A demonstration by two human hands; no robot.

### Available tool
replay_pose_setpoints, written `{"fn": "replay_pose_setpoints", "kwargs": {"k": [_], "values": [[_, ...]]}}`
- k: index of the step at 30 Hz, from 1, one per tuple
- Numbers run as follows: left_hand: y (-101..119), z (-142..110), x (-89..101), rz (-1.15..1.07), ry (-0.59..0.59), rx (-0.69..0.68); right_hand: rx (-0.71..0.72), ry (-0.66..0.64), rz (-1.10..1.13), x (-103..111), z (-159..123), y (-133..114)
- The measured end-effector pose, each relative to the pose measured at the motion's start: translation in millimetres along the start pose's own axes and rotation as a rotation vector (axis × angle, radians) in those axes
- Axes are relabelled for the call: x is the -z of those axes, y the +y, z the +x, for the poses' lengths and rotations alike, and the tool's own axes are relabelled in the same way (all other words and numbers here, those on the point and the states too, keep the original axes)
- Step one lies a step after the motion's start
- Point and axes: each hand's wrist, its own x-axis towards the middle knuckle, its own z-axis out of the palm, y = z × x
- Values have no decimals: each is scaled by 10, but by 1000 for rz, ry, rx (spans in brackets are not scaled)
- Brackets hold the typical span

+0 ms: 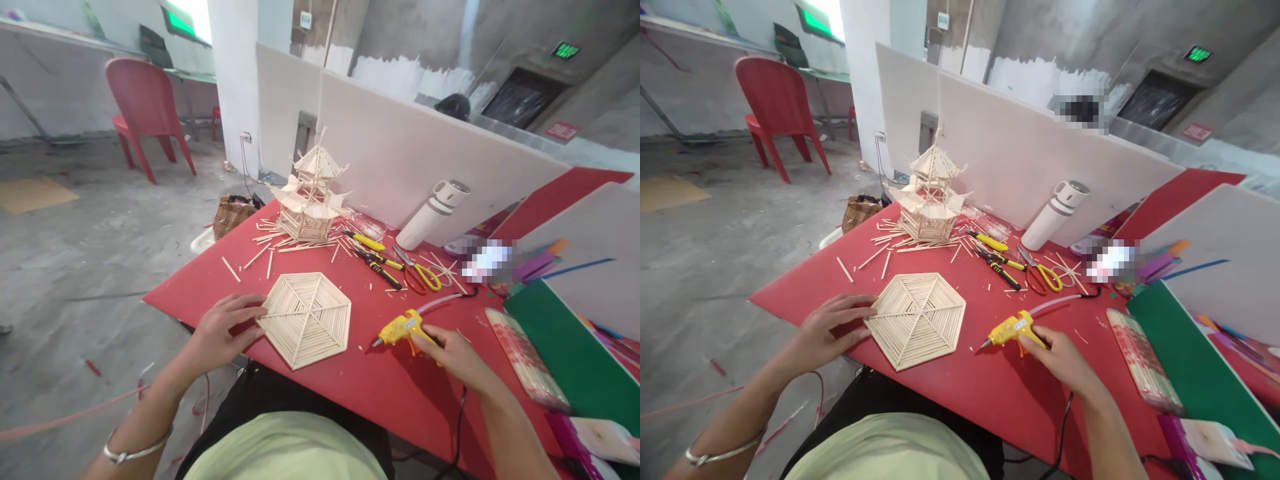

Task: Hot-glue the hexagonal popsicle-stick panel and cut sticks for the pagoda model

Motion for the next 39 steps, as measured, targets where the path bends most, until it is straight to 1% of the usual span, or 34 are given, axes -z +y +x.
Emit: {"fn": "replay_pose_setpoints", "kwargs": {"k": [2, 5, 7, 8, 10, 11, 12, 13, 14, 15, 16, 17, 18, 19, 21, 23, 25, 27, 30, 32, 39], "values": [[15, 4, 17, 11, -14, 6, -26, -26, 51, -60, -80, 169], [42, 28, 29, 16, -21, 11, -4, 19, 45, -129, -80, 360], [54, 33, 27, 27, -24, 12, 33, 90, -98, -121, -58, 418], [56, 29, 22, 36, -25, 14, 36, 163, -220, -106, -55, 412], [57, 7, 3, 59, -15, 22, 11, 387, -498, -84, -69, 307], [56, -8, -11, 71, -3, 24, 3, 506, -610, -95, -85, 203], [55, -25, -25, 83, 9, 26, 24, 597, -667, -128, -102, 65], [56, -41, -40, 94, 18, 26, 78, 623, -651, -189, -118, -98], [58, -58, -52, 104, 25, 24, 177, 579, -592, -278, -131, -277], [61, -73, -62, 114, 28, 22, 317, 481, -513, -391, -139, -461], [64, -88, -68, 122, 31, 19, 463, 349, -437, -525, -141, -635], [69, -102, -71, 129, 34, 16, 575, 230, -387, -669, -139, -790], [73, -116, -71, 136, 38, 13, 648, 171, -359, -817, -135, -917], [79, -132, -69, 141, 43, 10, 696, 138, -359, -960, -133, -1012], [90, -167, -66, 152, 50, 4, 736, 183, -375, -1212, -142, -1112], [103, -209, -69, 165, 57, 2, 769, 221, -401, -1403, -180, -1121], [122, -256, -81, 179, 68, 3, 784, 252, -441, -1542, -237, -1090], [148, -301, -99, 187, 75, 9, 768, 306, -479, -1644, -295, -1056], [200, -355, -129, 189, 88, 17, 723, 395, -493, -1745, -352, -1027], [232, -378, -146, 187, 111, 16, 720, 432, -483, -1782, -370, -1022], [239, -336, -153, 92, 171, -17, 772, 476, -443, -1812, -381, -1000]]}}
